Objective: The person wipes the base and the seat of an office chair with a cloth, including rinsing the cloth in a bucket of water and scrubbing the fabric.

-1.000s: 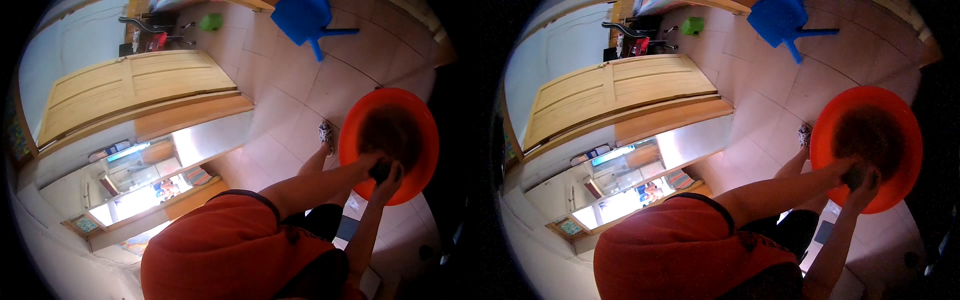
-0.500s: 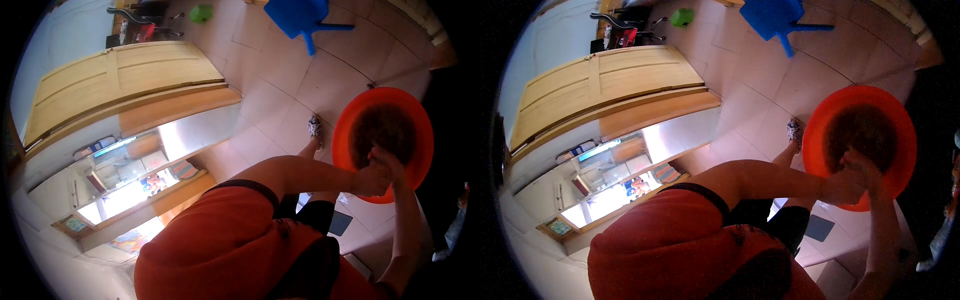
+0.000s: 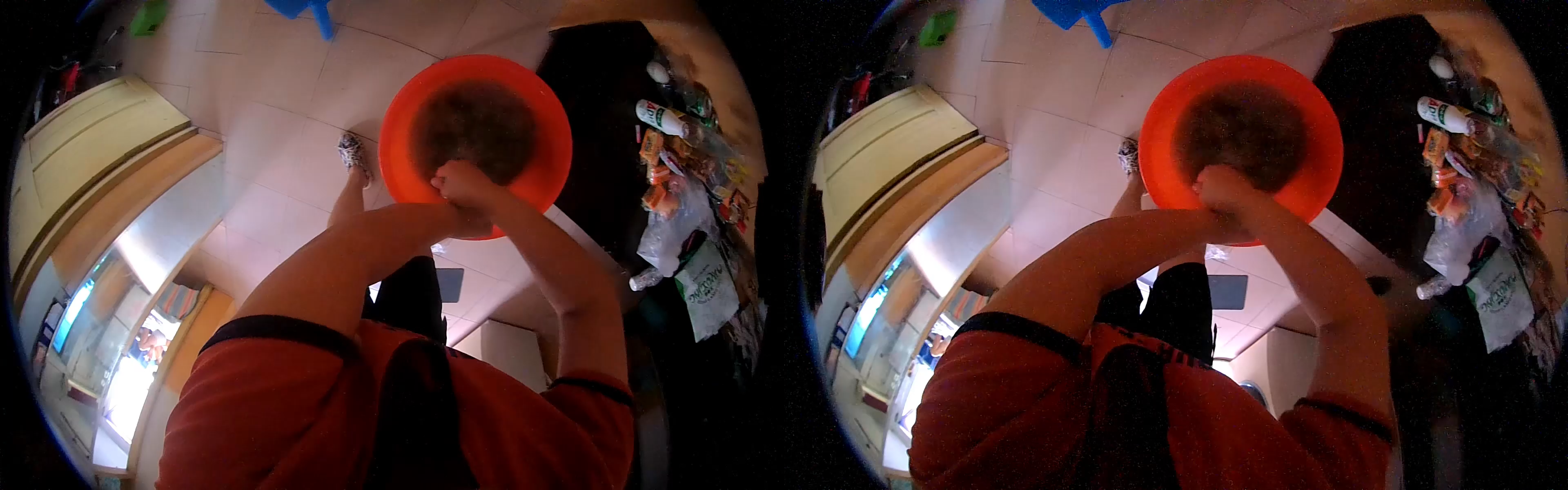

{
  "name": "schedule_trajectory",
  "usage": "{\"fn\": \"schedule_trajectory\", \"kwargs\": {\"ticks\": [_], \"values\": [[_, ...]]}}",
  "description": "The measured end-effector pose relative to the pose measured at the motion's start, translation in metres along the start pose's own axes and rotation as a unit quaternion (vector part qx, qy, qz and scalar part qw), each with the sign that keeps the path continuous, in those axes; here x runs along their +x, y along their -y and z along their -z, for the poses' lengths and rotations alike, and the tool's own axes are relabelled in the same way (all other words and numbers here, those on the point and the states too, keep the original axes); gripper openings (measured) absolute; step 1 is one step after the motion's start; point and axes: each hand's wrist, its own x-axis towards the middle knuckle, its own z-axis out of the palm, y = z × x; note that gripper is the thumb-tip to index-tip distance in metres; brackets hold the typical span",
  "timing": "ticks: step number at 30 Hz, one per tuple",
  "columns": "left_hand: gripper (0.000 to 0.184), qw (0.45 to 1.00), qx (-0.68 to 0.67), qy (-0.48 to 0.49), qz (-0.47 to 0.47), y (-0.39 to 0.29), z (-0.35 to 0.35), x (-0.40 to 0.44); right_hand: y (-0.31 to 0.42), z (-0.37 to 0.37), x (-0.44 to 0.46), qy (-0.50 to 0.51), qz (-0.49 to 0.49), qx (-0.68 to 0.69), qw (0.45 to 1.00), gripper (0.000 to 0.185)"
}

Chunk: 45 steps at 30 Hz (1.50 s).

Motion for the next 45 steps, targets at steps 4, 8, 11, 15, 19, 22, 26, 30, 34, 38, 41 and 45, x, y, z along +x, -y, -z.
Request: {"fn": "schedule_trajectory", "kwargs": {"ticks": [4, 8, 11, 15, 19, 22, 26, 30, 34, 38, 41, 45], "values": [[0.012, 1.000, 0.020, -0.006, -0.015, 0.002, -0.003, -0.003, 0.006, -0.012, 0.007, -0.001, 0.029, -0.023, 0.999, 0.017], [0.009, 0.998, 0.036, -0.025, -0.054, 0.009, 0.023, -0.016, -0.020, -0.015, 0.029, -0.012, -0.119, 0.228, 0.966, 0.026], [0.011, 0.970, -0.079, -0.225, 0.054, 0.015, 0.074, -0.075, 0.005, 0.017, -0.008, -0.011, -0.040, 0.595, 0.803, 0.034], [0.026, 0.747, -0.203, -0.490, 0.401, 0.006, 0.101, -0.166, -0.029, -0.011, -0.009, -0.158, -0.011, 0.690, 0.706, 0.041], [0.032, 0.470, -0.399, -0.557, 0.556, -0.001, 0.070, -0.277, 0.020, -0.050, -0.009, -0.337, -0.164, -0.111, 0.921, 0.040], [0.032, 0.426, -0.439, -0.554, 0.564, -0.037, 0.126, -0.376, 0.103, -0.060, 0.031, -0.277, 0.001, 0.338, 0.900, 0.037], [0.035, 0.447, -0.469, -0.603, 0.466, -0.072, 0.196, -0.462, 0.384, -0.063, 0.009, -0.065, 0.033, 0.570, 0.818, 0.042], [0.040, 0.541, -0.321, -0.633, 0.451, -0.067, 0.225, -0.528, 0.474, -0.065, 0.062, -0.121, 0.138, 0.472, 0.863, 0.043], [0.041, 0.515, -0.431, -0.529, 0.519, -0.063, 0.277, -0.605, 0.553, -0.017, 0.072, -0.276, 0.193, 0.210, 0.918, 0.042], [0.028, 0.312, -0.528, -0.571, 0.546, -0.011, 0.267, -0.660, 0.613, 0.028, 0.121, -0.291, 0.267, 0.017, 0.918, 0.037], [0.033, 0.173, -0.476, -0.628, 0.591, 0.026, 0.251, -0.715, 0.668, 0.060, 0.181, -0.262, 0.313, 0.000, 0.913, 0.040], [0.037, -0.048, -0.483, -0.792, 0.369, 0.048, 0.284, -0.796, 0.799, 0.095, 0.229, -0.078, 0.346, 0.081, 0.932, 0.051]]}}
